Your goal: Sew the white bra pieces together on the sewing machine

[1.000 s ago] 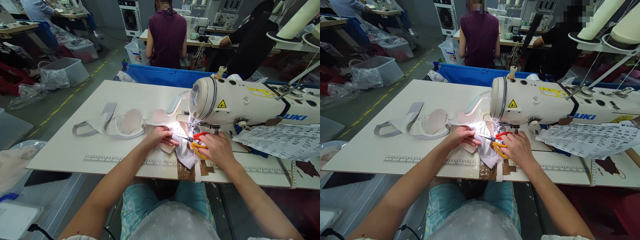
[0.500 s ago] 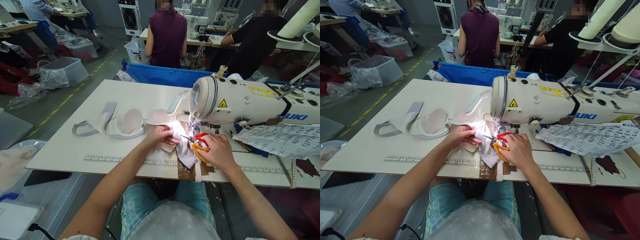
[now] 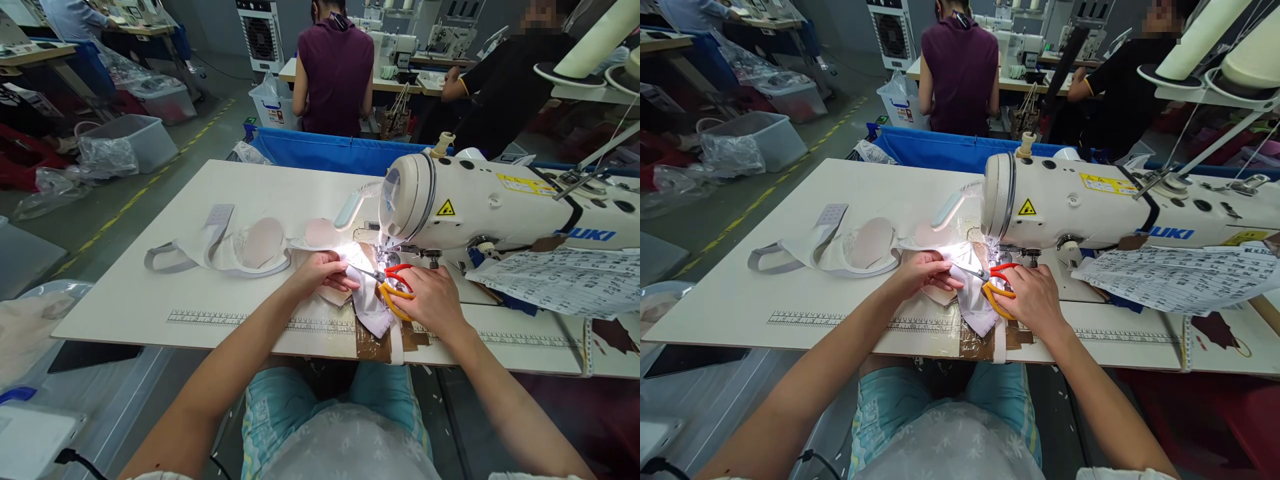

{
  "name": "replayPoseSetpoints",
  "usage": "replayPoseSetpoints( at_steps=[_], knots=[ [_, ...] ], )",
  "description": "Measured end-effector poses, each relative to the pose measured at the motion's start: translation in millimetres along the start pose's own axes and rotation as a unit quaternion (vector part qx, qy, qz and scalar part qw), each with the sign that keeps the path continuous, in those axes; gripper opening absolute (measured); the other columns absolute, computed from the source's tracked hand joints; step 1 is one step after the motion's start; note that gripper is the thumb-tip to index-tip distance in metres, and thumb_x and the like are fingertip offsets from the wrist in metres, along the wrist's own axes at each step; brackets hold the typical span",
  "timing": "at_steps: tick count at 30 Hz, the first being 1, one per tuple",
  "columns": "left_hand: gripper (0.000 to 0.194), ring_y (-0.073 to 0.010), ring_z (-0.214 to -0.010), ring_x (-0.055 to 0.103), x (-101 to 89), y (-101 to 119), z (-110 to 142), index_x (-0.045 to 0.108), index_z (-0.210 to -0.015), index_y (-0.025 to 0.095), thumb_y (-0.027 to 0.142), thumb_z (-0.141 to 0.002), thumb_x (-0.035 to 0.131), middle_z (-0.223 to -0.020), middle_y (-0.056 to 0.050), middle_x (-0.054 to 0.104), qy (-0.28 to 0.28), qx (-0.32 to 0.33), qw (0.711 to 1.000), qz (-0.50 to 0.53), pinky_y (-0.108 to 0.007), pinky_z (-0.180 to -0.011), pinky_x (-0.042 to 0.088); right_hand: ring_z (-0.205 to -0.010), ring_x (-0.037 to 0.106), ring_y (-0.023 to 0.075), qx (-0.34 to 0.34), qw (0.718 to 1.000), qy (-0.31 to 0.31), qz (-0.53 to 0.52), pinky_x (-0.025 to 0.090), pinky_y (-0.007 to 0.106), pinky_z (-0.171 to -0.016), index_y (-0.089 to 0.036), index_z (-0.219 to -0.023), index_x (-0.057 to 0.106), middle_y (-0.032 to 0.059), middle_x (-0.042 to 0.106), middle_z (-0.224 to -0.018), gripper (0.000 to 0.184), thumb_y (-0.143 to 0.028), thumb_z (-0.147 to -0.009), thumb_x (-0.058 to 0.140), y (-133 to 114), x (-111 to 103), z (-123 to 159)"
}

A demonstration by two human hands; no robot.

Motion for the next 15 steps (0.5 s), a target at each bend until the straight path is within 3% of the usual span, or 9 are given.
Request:
replayPoseSetpoints(
  at_steps=[9,15],
  knots=[
    [0.02,-0.0217,-0.074,0.073,0.3,-0.9,-1.6,0.05,-0.073,0.014,0.024,-0.084,0.063,-0.074,-0.016,0.074,-0.003,0.005,1.0,-0.001,-0.024,-0.063,0.057,-0.062,0.058,0.0162,-0.013,1.0,-0.001,-0.002,0.029,0.031,-0.07,-0.018,-0.078,0.06,0.0017,0.067,-0.067,0.024,-0.041,-0.085,0.057,1.5,3.7,1.6],
    [0.019,-0.0214,-0.077,0.073,-1.5,0.3,-0.9,0.053,-0.075,0.013,0.025,-0.085,0.063,-0.074,-0.015,0.074,0.002,0.016,1.0,-0.019,-0.024,-0.065,0.058,-0.05,0.05,0.0149,0.096,0.992,-0.013,-0.076,0.034,0.028,-0.062,-0.022,-0.072,0.056,-0.002,0.061,-0.053,0.035,-0.052,-0.087,0.05,16.7,-2.0,21.5]
  ],
)
Point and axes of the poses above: each hand's wrist, its own z-axis away from the middle knuckle, its own x-axis out of the palm, y = z × x, the point moved 9 cm from there along -z, towards the middle knuckle
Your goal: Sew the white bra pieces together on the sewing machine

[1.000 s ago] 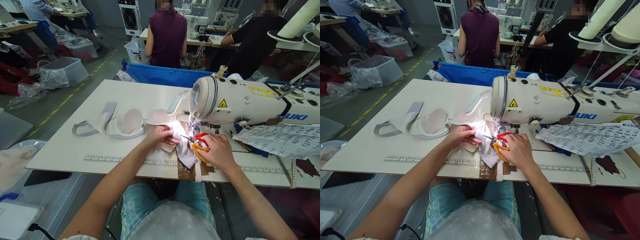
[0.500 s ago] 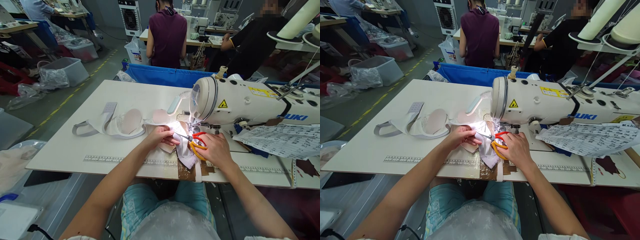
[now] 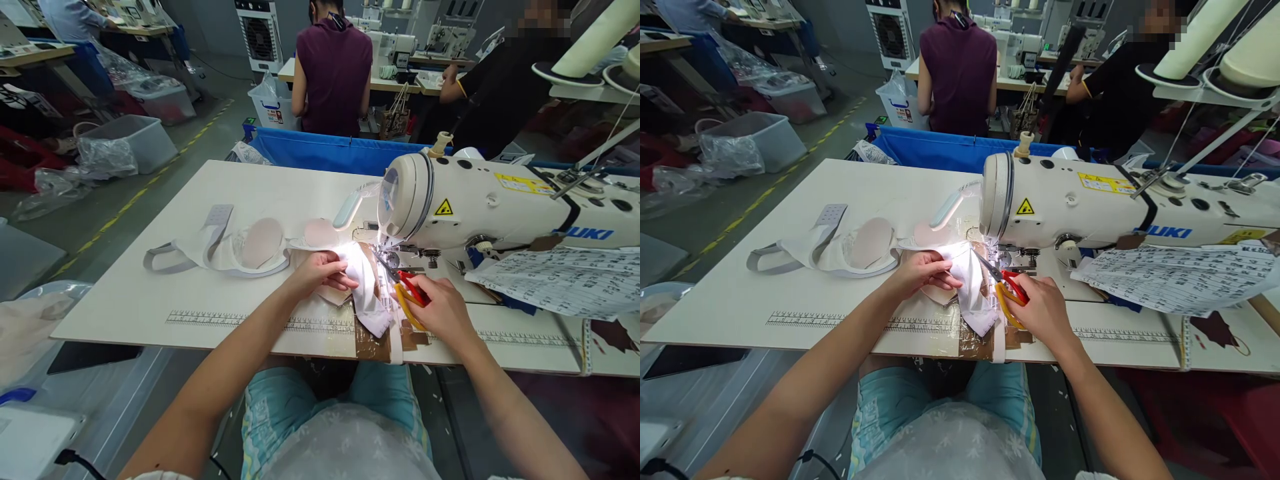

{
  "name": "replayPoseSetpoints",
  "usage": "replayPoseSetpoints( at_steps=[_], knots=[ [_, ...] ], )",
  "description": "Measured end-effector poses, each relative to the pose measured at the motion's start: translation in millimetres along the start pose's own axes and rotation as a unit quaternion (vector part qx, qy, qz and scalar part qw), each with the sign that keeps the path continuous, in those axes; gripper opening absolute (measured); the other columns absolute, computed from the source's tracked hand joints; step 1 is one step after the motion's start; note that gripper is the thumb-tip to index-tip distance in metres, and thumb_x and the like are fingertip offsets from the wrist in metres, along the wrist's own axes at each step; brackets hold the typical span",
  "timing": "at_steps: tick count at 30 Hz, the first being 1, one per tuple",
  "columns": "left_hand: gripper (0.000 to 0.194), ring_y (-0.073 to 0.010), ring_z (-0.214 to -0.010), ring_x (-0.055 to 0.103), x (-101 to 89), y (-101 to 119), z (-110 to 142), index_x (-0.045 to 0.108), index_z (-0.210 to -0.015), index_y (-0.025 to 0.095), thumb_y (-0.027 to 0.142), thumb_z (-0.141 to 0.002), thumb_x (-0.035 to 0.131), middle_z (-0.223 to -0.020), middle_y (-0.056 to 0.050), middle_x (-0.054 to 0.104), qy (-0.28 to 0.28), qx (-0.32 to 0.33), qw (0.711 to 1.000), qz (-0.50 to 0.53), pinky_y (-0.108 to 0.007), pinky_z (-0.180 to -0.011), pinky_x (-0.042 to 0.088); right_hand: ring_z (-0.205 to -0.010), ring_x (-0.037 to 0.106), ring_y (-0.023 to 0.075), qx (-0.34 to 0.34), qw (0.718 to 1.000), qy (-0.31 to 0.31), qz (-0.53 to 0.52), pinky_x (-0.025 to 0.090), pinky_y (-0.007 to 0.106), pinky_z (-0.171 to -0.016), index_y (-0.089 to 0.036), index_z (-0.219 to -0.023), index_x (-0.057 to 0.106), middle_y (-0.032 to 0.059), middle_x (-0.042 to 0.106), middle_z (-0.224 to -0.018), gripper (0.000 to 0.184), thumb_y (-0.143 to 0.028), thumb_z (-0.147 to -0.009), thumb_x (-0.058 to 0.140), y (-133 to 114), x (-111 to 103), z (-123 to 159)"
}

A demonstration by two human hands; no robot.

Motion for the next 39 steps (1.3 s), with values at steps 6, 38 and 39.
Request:
replayPoseSetpoints(
  at_steps=[6,38,39],
  knots=[
    [0.015,-0.021,-0.08,0.073,-0.8,2.4,0.3,0.053,-0.076,0.013,0.021,-0.087,0.06,-0.077,-0.015,0.074,0.017,0.0,1.0,0.0,-0.025,-0.068,0.058,-0.051,0.054,0.0195,0.077,0.993,0.027,0.088,0.033,0.031,-0.055,-0.022,-0.076,0.058,0.0039,0.064,-0.058,0.031,-0.051,-0.084,0.048,48.1,-30.0,47.3],
    [0.021,-0.0217,-0.079,0.073,-9.4,6.8,1.7,0.057,-0.078,0.015,0.033,-0.08,0.068,-0.075,-0.011,0.075,0.08,0.003,0.993,-0.088,-0.028,-0.074,0.06,-0.066,0.056,0.0145,0.124,0.986,-0.038,-0.108,0.041,0.027,-0.062,-0.022,-0.086,0.063,0.0045,0.065,-0.092,0.018,-0.027,-0.089,0.046,36.6,2.8,19.3],
    [0.022,-0.0218,-0.079,0.073,-9.0,6.3,1.5,0.057,-0.078,0.015,0.033,-0.08,0.068,-0.075,-0.011,0.075,0.076,0.002,0.993,-0.089,-0.028,-0.074,0.059,-0.065,0.055,0.0143,0.128,0.985,-0.046,-0.105,0.04,0.027,-0.062,-0.022,-0.085,0.063,0.0041,0.065,-0.092,0.017,-0.027,-0.088,0.047,36.0,6.2,18.2]
  ],
)
Point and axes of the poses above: each hand's wrist, its own z-axis away from the middle knuckle, its own x-axis out of the palm, y = z × x, the point moved 9 cm from there along -z, towards the middle knuckle
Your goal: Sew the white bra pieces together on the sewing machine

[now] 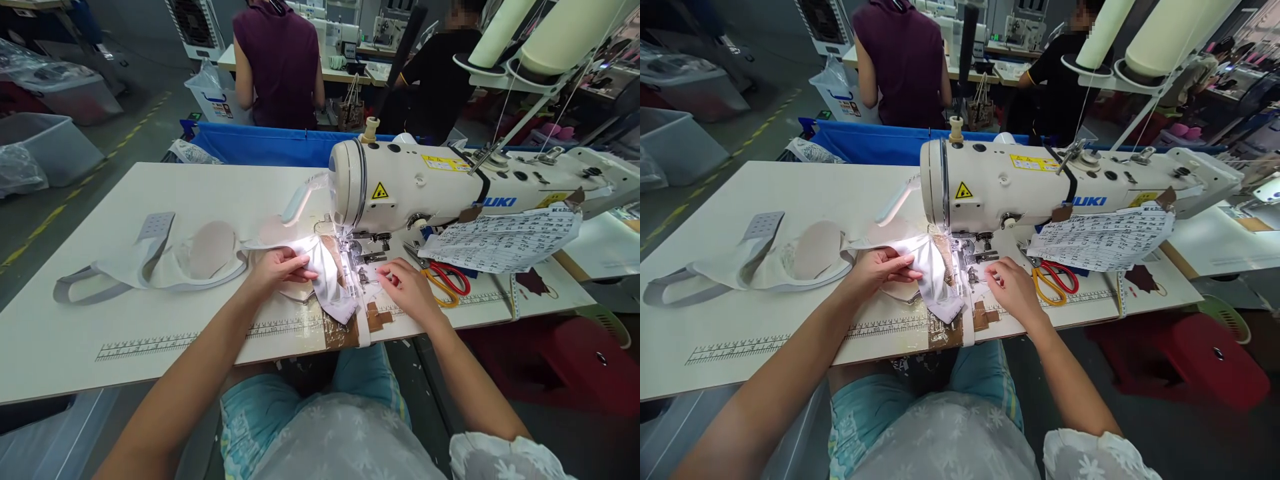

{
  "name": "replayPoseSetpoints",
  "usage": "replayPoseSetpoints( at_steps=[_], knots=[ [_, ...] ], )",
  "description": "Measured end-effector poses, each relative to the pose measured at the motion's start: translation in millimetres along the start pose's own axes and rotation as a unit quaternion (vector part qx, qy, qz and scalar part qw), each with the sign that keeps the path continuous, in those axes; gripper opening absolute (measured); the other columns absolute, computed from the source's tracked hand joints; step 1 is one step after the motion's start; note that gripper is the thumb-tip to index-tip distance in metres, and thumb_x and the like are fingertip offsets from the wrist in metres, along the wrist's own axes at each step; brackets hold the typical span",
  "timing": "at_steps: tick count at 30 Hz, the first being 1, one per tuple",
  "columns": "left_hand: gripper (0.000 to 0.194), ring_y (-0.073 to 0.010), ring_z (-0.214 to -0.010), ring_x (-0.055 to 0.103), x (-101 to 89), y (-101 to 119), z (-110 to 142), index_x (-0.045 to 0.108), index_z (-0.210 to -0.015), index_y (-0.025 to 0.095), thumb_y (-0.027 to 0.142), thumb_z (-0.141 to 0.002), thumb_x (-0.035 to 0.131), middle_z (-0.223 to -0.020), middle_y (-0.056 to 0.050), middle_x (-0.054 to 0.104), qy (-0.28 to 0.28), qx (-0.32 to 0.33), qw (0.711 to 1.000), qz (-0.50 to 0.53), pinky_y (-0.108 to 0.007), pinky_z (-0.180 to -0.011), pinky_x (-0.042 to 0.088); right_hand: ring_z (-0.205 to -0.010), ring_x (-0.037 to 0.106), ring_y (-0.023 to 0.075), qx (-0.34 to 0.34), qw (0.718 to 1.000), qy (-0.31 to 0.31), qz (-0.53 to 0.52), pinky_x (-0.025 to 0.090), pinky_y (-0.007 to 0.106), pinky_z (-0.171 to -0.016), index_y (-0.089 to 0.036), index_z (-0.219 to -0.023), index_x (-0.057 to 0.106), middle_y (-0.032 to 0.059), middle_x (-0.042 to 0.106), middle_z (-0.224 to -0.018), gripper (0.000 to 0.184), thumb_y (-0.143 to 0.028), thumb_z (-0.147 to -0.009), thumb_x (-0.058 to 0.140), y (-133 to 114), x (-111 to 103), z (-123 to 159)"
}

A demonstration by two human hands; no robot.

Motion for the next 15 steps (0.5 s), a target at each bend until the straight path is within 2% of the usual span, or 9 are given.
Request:
replayPoseSetpoints(
  at_steps=[4,7,15],
  knots=[
    [0.023,-0.022,-0.079,0.073,0.9,-0.6,-0.6,0.057,-0.078,0.014,0.034,-0.08,0.069,-0.075,-0.011,0.075,-0.008,0.005,1.0,0.003,-0.028,-0.073,0.06,-0.065,0.053,0.0142,0.0,0.998,-0.033,0.056,0.037,0.027,-0.063,-0.02,-0.081,0.061,0.0039,0.064,-0.092,0.011,-0.027,-0.084,0.053,-6.9,16.8,-2.3],
    [0.023,-0.0218,-0.079,0.073,0.9,-0.4,-0.2,0.058,-0.08,0.014,0.034,-0.08,0.069,-0.075,-0.012,0.075,-0.007,0.006,1.0,0.003,-0.028,-0.072,0.06,-0.063,0.051,0.013,0.003,0.995,-0.064,0.077,0.035,0.027,-0.062,-0.02,-0.08,0.058,0.0034,0.063,-0.093,0.01,-0.02,-0.084,0.049,-9.0,25.0,-2.4],
    [0.022,-0.0204,-0.076,0.073,2.9,-0.4,0.7,0.057,-0.082,0.014,0.033,-0.082,0.067,-0.075,-0.012,0.075,-0.014,-0.004,1.0,0.004,-0.027,-0.071,0.059,-0.063,0.049,0.0143,0.007,0.993,-0.057,0.1,0.028,0.026,-0.054,-0.02,-0.071,0.051,0.003,0.059,-0.08,0.016,-0.015,-0.082,0.042,-6.1,19.3,-7.5]
  ],
)
Point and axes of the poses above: each hand's wrist, its own z-axis away from the middle knuckle, its own x-axis out of the palm, y = z × x, the point moved 9 cm from there along -z, towards the middle knuckle
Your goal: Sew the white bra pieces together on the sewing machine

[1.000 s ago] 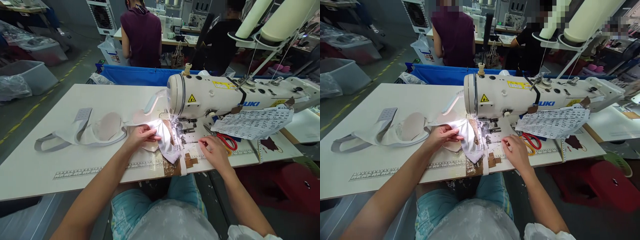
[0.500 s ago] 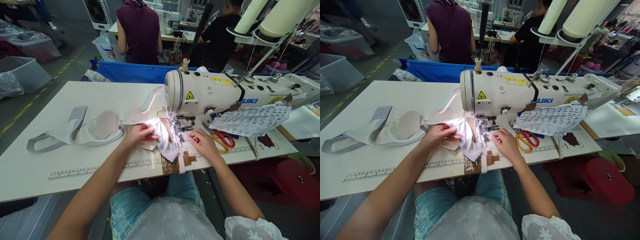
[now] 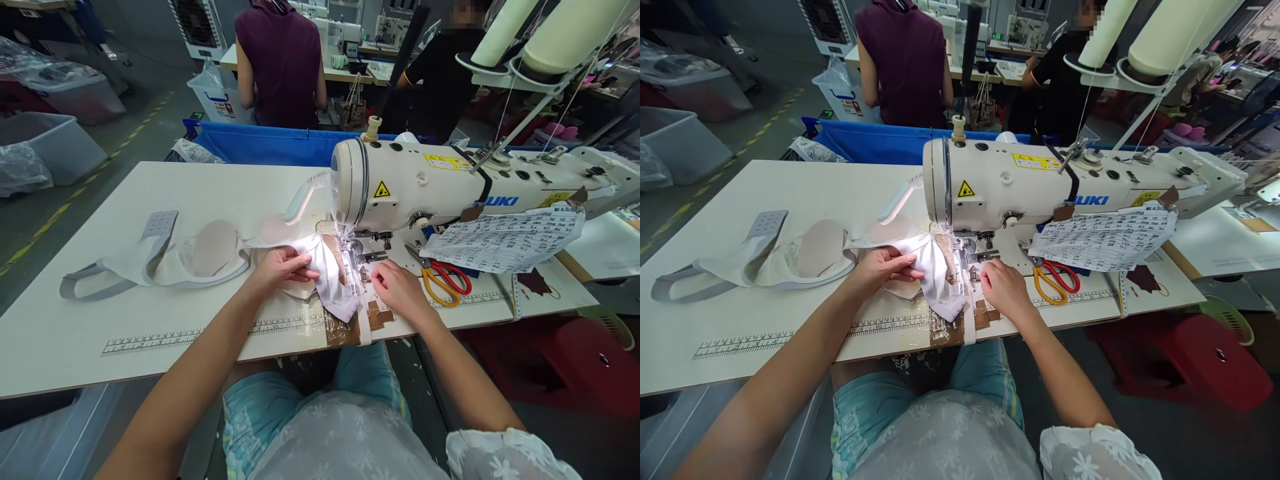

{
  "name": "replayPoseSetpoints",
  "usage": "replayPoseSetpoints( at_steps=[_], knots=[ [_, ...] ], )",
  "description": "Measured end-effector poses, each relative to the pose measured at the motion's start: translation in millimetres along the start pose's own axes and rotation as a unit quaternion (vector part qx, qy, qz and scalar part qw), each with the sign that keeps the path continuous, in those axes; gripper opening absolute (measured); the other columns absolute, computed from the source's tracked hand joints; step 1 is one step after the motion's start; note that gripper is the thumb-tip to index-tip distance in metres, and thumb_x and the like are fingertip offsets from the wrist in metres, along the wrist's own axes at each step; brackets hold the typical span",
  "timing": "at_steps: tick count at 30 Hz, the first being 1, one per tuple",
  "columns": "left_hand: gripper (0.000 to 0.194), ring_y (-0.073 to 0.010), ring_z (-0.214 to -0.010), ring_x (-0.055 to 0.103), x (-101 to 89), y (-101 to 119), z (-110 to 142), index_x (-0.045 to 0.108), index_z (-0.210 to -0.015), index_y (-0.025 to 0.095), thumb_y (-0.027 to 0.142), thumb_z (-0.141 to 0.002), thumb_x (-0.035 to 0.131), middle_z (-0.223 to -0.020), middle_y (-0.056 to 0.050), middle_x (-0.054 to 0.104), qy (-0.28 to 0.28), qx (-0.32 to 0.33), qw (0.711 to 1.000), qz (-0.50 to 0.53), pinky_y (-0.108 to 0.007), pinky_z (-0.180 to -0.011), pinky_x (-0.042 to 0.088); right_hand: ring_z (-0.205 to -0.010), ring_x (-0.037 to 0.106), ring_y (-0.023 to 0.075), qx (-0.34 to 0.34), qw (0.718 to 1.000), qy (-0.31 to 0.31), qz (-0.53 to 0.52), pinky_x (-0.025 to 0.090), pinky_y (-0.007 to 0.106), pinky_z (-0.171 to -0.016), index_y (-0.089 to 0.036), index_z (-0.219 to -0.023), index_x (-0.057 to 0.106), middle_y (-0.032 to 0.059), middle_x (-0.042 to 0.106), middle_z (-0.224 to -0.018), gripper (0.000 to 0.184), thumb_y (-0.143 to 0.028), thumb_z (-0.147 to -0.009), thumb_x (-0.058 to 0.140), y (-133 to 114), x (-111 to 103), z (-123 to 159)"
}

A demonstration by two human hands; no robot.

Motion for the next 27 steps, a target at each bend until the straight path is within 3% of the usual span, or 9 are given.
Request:
replayPoseSetpoints(
  at_steps=[3,6,8,11,16,21,27],
  knots=[
    [0.023,-0.021,-0.077,0.073,-1.6,-2.1,-1.5,0.056,-0.081,0.015,0.034,-0.081,0.068,-0.074,-0.011,0.075,0.001,-0.001,1.0,0.003,-0.027,-0.073,0.059,-0.06,0.051,0.0139,0.038,0.992,0.02,-0.117,0.034,0.025,-0.055,-0.021,-0.073,0.052,0.002,0.061,-0.076,0.012,-0.02,-0.082,0.045,14.2,-1.2,2.6],
    [0.022,-0.0206,-0.076,0.073,-1.2,-4.7,-2.9,0.055,-0.081,0.016,0.034,-0.081,0.068,-0.074,-0.011,0.075,-0.006,-0.005,1.0,0.007,-0.028,-0.074,0.059,-0.05,0.052,0.0113,0.11,0.949,-0.004,-0.297,0.04,0.025,-0.052,-0.021,-0.077,0.052,0.0017,0.066,-0.078,0.011,-0.03,-0.082,0.048,34.4,12.4,9.0],
    [0.021,-0.0204,-0.075,0.073,-0.5,-5.3,-3.0,0.056,-0.082,0.015,0.034,-0.082,0.067,-0.074,-0.011,0.075,-0.007,-0.008,1.0,0.007,-0.028,-0.075,0.059,-0.044,0.05,0.0096,0.136,0.927,-0.02,-0.35,0.041,0.025,-0.048,-0.021,-0.076,0.05,0.0019,0.067,-0.079,0.012,-0.031,-0.081,0.048,40.4,20.3,12.3],
    [0.021,-0.0206,-0.075,0.073,0.3,-4.5,-1.8,0.056,-0.084,0.014,0.033,-0.082,0.067,-0.075,-0.012,0.075,-0.001,-0.012,1.0,0.006,-0.028,-0.074,0.059,-0.048,0.051,0.011,0.114,0.945,-0.012,-0.308,0.042,0.025,-0.05,-0.021,-0.079,0.051,-0.0004,0.063,-0.072,0.01,-0.031,-0.079,0.049,35.0,17.2,11.6],
    [0.023,-0.0202,-0.074,0.073,1.3,-1.8,0.4,0.057,-0.086,0.013,0.033,-0.082,0.067,-0.076,-0.013,0.075,0.001,-0.012,1.0,-0.001,-0.027,-0.072,0.059,-0.057,0.051,0.0134,0.06,0.989,0.006,-0.135,0.036,0.024,-0.055,-0.023,-0.09,0.056,-0.0033,0.056,-0.066,0.015,-0.031,-0.078,0.054,13.6,7.4,6.9],
    [0.024,-0.0204,-0.075,0.073,1.4,-2.4,-0.1,0.057,-0.087,0.013,0.035,-0.082,0.067,-0.076,-0.013,0.075,-0.009,-0.01,1.0,-0.003,-0.027,-0.073,0.059,-0.06,0.05,0.0154,0.014,0.998,0.001,-0.062,0.032,0.025,-0.056,-0.021,-0.088,0.057,-0.001,0.055,-0.064,0.011,-0.026,-0.084,0.048,1.4,11.9,8.0],
    [0.027,-0.0217,-0.075,0.073,0.1,-4.3,-0.5,0.057,-0.085,0.014,0.038,-0.079,0.069,-0.077,-0.012,0.075,-0.009,-0.009,1.0,-0.008,-0.03,-0.075,0.059,-0.059,0.047,0.0146,-0.017,0.997,0.039,-0.059,0.029,0.025,-0.056,-0.021,-0.07,0.051,0.0009,0.056,-0.066,0.023,-0.022,-0.089,0.038,1.0,3.3,16.1]
  ],
)
Point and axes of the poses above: each hand's wrist, its own z-axis away from the middle knuckle, its own x-axis out of the palm, y = z × x, the point moved 9 cm from there along -z, towards the middle knuckle
